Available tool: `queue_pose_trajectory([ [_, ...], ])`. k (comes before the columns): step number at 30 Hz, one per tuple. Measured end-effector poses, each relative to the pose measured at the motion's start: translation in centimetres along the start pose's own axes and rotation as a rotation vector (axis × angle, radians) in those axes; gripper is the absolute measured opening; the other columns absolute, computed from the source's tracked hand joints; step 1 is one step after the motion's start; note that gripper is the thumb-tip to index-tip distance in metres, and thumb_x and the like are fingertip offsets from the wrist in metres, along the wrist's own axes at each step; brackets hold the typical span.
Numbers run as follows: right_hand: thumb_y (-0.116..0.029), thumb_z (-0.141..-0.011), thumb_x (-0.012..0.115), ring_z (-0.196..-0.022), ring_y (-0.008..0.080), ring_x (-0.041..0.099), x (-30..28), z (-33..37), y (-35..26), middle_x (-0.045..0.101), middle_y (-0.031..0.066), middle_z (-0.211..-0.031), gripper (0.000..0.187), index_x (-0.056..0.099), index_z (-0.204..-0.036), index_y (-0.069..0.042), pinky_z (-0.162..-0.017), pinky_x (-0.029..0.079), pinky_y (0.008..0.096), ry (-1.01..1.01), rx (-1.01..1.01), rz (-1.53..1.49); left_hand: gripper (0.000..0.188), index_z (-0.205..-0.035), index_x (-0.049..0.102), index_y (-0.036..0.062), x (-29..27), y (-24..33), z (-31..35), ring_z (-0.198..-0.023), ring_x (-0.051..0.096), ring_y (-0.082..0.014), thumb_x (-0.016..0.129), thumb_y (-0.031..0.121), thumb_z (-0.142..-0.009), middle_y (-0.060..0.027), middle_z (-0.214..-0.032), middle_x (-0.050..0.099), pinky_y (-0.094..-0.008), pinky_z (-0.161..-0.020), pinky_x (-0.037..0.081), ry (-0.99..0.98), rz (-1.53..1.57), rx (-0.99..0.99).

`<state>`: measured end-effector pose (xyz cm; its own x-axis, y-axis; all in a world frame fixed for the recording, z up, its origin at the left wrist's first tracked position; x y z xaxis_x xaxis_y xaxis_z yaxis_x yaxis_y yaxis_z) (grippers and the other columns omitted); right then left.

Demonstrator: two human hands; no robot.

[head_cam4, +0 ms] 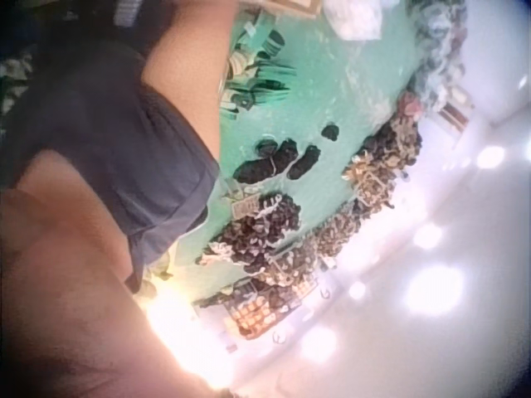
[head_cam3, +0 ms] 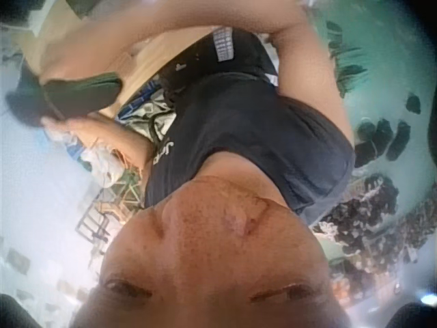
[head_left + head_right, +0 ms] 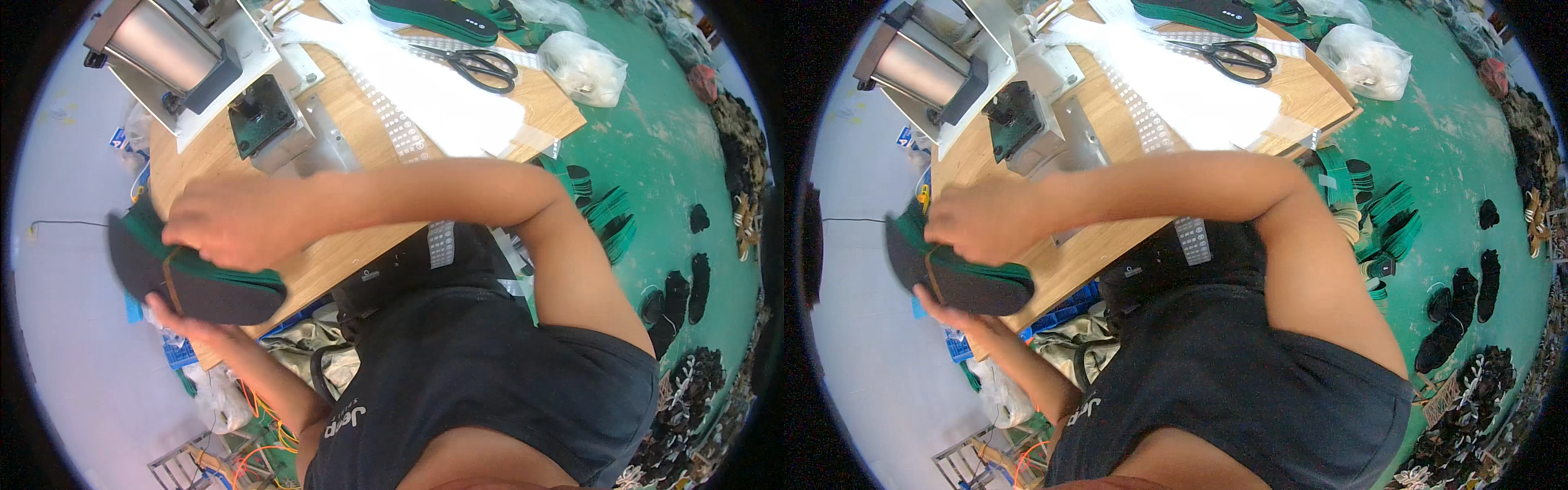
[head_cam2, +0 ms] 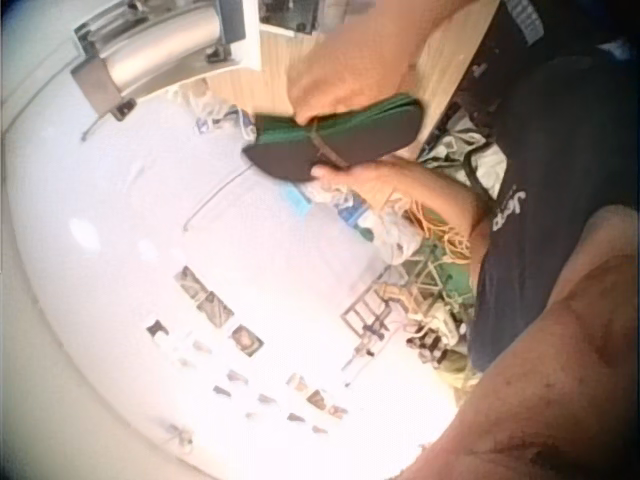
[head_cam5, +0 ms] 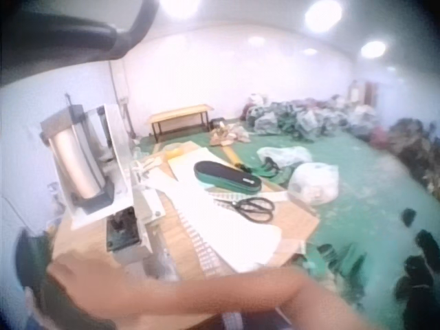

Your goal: The person places green shoe insoles into a press machine, applies a transparent label to each one, cuts individual labels from a sheet using scissors, and stacks the completed insoles together with a rubber band.

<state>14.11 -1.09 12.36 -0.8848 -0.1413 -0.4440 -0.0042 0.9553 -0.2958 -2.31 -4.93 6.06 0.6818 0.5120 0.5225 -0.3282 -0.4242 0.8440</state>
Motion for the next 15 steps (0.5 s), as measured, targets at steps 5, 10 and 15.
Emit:
queue_pose_trajectory([
  [5, -0.004, -0.072, 0.063, -0.098, 0.0317, 0.051, 0.9, 1.7, -0.6, 0.05, 0.0132, -0.102, 0.029, 0.054, -0.1, -0.002, -0.082, 0.042, 0.0367, 0.156, -0.039, -0.31, 0.048, -0.112, 0.054, 0.0051, 2.7, -3.5, 3.3, -0.104, 0.05, -0.021, 0.037, 0.045, -0.09, -0.0101, -0.11, 0.055, -0.0371, -0.091, 0.04, -0.149, 0.318, -0.041],
  [10, -0.002, -0.07, 0.059, -0.084, 0.0254, 0.048, -1.2, 3.6, 0.1, 0.052, 0.0075, -0.086, 0.011, 0.049, -0.071, -0.005, -0.078, 0.037, 0.0369, 0.043, -0.046, -0.037, 0.043, -0.112, 0.055, 0.0023, 2.3, -7.1, 3.3, -0.095, 0.058, -0.0242, 0.047, 0.036, -0.086, -0.0121, -0.106, 0.061, -0.0365, -0.086, 0.046, -0.165, 0.271, -0.29],
  [15, -0.011, -0.081, 0.062, -0.054, 0.0103, 0.044, 0.8, 6.4, -0.4, 0.048, 0.0015, -0.058, 0.011, 0.056, -0.077, -0.003, -0.052, 0.033, 0.0253, -0.5, 0.478, -0.872, 0.042, -0.114, 0.053, 0.0035, 0.3, -7.8, 3.8, -0.092, 0.06, -0.0231, 0.053, 0.032, -0.084, -0.0112, -0.105, 0.061, -0.0347, -0.083, 0.047, -0.079, 0.107, -0.26],
])
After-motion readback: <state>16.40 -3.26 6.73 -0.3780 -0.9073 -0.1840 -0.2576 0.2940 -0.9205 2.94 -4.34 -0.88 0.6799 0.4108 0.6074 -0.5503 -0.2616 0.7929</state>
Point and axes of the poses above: each hand's wrist, its own z-axis away from the middle knuckle, its own x-axis out of the palm, y = z × x, the point moved 8 cm from there along -z, towards the middle knuckle
